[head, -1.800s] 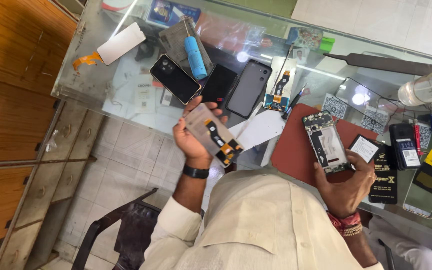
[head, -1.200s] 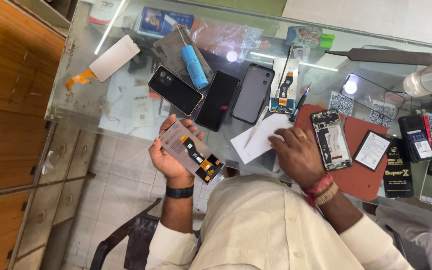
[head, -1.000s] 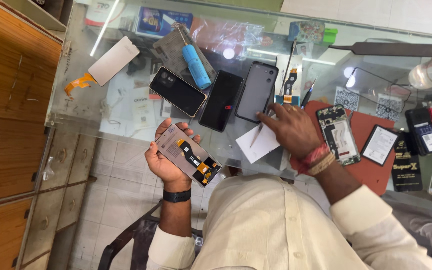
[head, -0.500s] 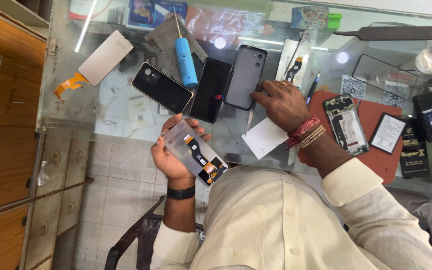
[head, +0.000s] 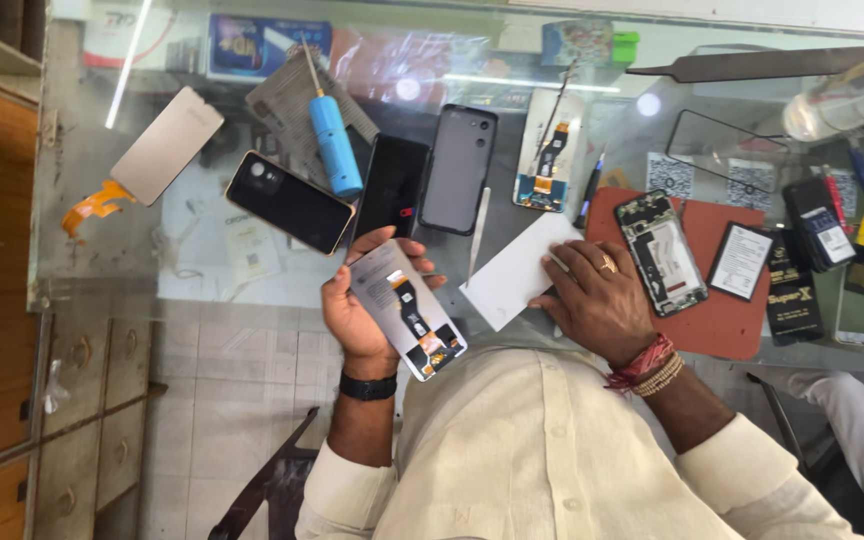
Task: The person disassembles a smartphone, removes the old battery, and prepares the chassis for reassembly. They apply adhesive to the phone's frame and handle a new battery and flex cable, placing components on the workbench.
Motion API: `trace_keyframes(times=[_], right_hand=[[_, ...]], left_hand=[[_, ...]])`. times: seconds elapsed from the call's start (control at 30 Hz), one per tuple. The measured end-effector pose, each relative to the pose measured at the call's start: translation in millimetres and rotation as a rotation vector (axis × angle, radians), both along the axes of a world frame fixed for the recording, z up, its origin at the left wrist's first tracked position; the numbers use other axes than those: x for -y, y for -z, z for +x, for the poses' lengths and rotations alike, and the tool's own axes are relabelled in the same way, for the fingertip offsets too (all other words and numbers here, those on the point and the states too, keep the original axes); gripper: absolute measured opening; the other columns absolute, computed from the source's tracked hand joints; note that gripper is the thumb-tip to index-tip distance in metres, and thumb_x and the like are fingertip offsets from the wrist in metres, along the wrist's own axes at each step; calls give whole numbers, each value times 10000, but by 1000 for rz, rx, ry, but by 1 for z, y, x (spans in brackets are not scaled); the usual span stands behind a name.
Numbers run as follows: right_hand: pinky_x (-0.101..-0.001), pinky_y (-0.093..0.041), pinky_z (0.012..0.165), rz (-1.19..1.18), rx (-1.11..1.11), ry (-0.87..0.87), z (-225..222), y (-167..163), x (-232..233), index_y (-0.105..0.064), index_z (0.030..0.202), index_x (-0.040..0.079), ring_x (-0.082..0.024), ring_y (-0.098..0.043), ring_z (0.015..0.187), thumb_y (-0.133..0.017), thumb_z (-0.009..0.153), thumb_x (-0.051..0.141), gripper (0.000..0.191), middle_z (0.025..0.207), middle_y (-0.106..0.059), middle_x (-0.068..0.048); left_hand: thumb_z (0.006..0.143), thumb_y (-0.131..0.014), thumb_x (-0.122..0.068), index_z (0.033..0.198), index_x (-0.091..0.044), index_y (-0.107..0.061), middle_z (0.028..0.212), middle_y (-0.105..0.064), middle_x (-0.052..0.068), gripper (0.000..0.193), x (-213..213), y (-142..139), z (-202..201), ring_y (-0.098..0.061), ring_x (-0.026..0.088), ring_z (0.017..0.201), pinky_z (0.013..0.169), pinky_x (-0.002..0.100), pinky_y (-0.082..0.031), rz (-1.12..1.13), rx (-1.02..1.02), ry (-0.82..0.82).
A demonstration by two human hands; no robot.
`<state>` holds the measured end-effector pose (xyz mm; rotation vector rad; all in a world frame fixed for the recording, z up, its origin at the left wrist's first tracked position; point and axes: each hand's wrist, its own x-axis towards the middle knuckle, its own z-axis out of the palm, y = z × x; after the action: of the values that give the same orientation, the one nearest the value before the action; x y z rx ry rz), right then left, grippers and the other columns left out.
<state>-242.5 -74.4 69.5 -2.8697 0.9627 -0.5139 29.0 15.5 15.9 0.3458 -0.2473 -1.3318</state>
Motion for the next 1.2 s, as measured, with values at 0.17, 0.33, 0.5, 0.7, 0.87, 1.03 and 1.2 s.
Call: trace_keyframes(times=[0.17, 0.33, 0.5, 0.7, 0.87, 1.03, 1.2], right_hand=[[-503, -436, 1032, 62, -5, 134, 1, 6, 16, -685, 1196, -17, -314, -607, 1188, -745, 892, 386, 508, 1256, -668, -155], [-502, -410, 1059, 61, -20, 74, 13, 11, 20, -663, 1239, -23, -337, -581, 1255, -729, 903, 350, 506, 1301, -656, -185], [-522, -293, 1178, 141, -100, -332, 18, 15, 5, -558, 1379, -44, -365, -436, 1415, -717, 785, 505, 825, 1480, -519, -270], [-537, -282, 1205, 237, -61, -369, 11, 11, 15, -550, 1406, 49, -348, -432, 1428, -697, 822, 433, 714, 1511, -474, -184], [-526, -311, 1205, 139, -78, -464, 24, 19, 16, -623, 1356, 116, -324, -452, 1422, -714, 837, 448, 622, 1496, -529, -179], [-477, -341, 1255, 87, -51, -517, 26, 20, 13, -654, 1351, 107, -282, -475, 1450, -729, 915, 399, 531, 1514, -541, -142], [-530, -410, 1109, 136, 8, -562, 33, 19, 6, -698, 1222, 63, -357, -587, 1283, -757, 754, 271, 516, 1363, -632, -203]], left_hand=[[1021, -455, -412, 1446, 6, -507, 1227, -636, 293, 599, 42, 2, -31, -680, 390, 1094, 989, 607, -574, 34, -46, 270], [1038, -457, -399, 1459, 13, -497, 1244, -631, 308, 590, 61, 6, -46, -671, 402, 1086, 980, 592, -563, 52, -66, 405], [1007, -467, -405, 1442, 11, -500, 1244, -633, 309, 603, 46, 1, -12, -680, 392, 1083, 969, 599, -582, 31, -16, 242], [1017, -443, -400, 1436, 20, -511, 1235, -640, 306, 597, 16, -5, 6, -688, 398, 1077, 964, 605, -584, 92, 71, 37], [1012, -417, -393, 1433, 24, -511, 1222, -645, 313, 600, 1, -6, 4, -692, 414, 1064, 941, 616, -585, 101, 67, -56], [1002, -438, -398, 1427, 19, -516, 1224, -648, 312, 600, -21, -6, 12, -690, 425, 1068, 944, 624, -583, 79, 73, -144], [986, -468, -410, 1421, 9, -525, 1223, -647, 316, 607, -44, -10, 19, -689, 420, 1064, 953, 626, -578, 99, 96, -245]])
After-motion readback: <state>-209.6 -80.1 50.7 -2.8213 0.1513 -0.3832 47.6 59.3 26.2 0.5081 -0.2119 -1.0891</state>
